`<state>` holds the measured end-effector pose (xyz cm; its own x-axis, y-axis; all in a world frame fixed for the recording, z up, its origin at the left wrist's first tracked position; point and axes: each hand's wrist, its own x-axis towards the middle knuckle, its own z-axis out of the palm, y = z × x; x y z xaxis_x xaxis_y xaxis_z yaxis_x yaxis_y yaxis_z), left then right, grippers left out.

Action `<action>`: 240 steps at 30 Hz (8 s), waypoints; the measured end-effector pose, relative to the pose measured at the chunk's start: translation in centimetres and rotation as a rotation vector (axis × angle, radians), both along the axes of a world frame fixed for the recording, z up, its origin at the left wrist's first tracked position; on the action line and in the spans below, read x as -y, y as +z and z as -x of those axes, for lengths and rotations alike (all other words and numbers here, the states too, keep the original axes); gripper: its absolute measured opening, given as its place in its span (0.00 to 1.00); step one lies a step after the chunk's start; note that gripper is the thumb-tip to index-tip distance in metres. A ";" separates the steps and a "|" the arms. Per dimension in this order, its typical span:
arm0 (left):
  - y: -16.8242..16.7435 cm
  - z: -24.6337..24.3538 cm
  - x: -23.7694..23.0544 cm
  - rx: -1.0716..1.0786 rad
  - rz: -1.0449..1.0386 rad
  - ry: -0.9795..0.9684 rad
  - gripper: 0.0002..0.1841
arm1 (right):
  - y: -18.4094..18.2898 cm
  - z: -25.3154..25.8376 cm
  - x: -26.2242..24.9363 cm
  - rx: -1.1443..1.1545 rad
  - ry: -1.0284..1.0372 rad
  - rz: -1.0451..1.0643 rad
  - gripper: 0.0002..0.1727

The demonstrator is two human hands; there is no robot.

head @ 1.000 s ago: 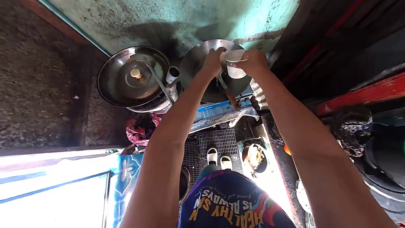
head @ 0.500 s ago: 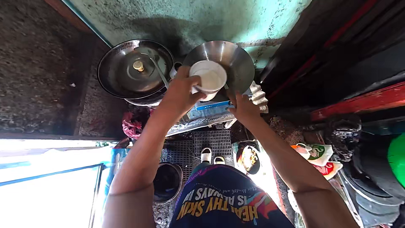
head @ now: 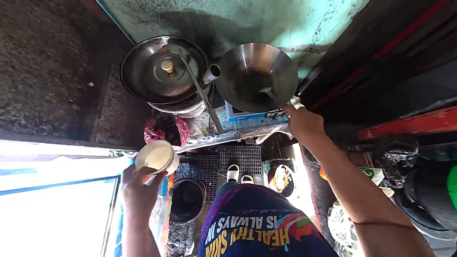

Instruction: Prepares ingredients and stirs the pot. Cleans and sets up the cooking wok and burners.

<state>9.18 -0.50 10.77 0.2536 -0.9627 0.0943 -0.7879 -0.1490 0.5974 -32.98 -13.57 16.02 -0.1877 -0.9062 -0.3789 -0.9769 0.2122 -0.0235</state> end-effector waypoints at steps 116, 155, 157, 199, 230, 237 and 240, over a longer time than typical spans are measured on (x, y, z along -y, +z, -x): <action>-18.7 7.6 -2.1 -0.057 0.149 -0.239 0.04 | -7.2 5.2 5.7 1.045 -0.856 0.431 0.22; -17.6 8.2 1.0 -0.083 0.201 -0.314 0.05 | -4.9 6.0 1.3 0.612 -0.132 0.481 0.21; -17.6 8.1 1.0 -0.077 0.202 -0.313 0.05 | -1.7 5.5 -1.1 0.364 0.089 0.467 0.20; -16.5 11.9 3.3 -0.021 0.272 -0.536 0.07 | -7.9 -3.7 -1.0 0.734 -0.032 0.187 0.44; -28.7 1.3 -12.0 -0.075 -0.389 0.439 0.06 | -20.2 14.9 -8.4 -0.131 -0.642 0.043 0.41; -25.1 4.1 -5.8 -0.018 0.124 0.174 0.02 | -19.1 13.5 -8.1 -0.122 -0.722 0.015 0.37; -23.4 5.8 -0.9 -0.056 0.254 0.069 0.02 | -19.2 13.3 -7.9 -0.168 -0.737 0.016 0.37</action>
<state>3.34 0.39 -12.66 0.3296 -0.8902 0.3144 -0.7456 -0.0412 0.6651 -46.26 -5.67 -3.18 -0.8013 -0.5290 -0.2794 -0.5731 0.8129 0.1043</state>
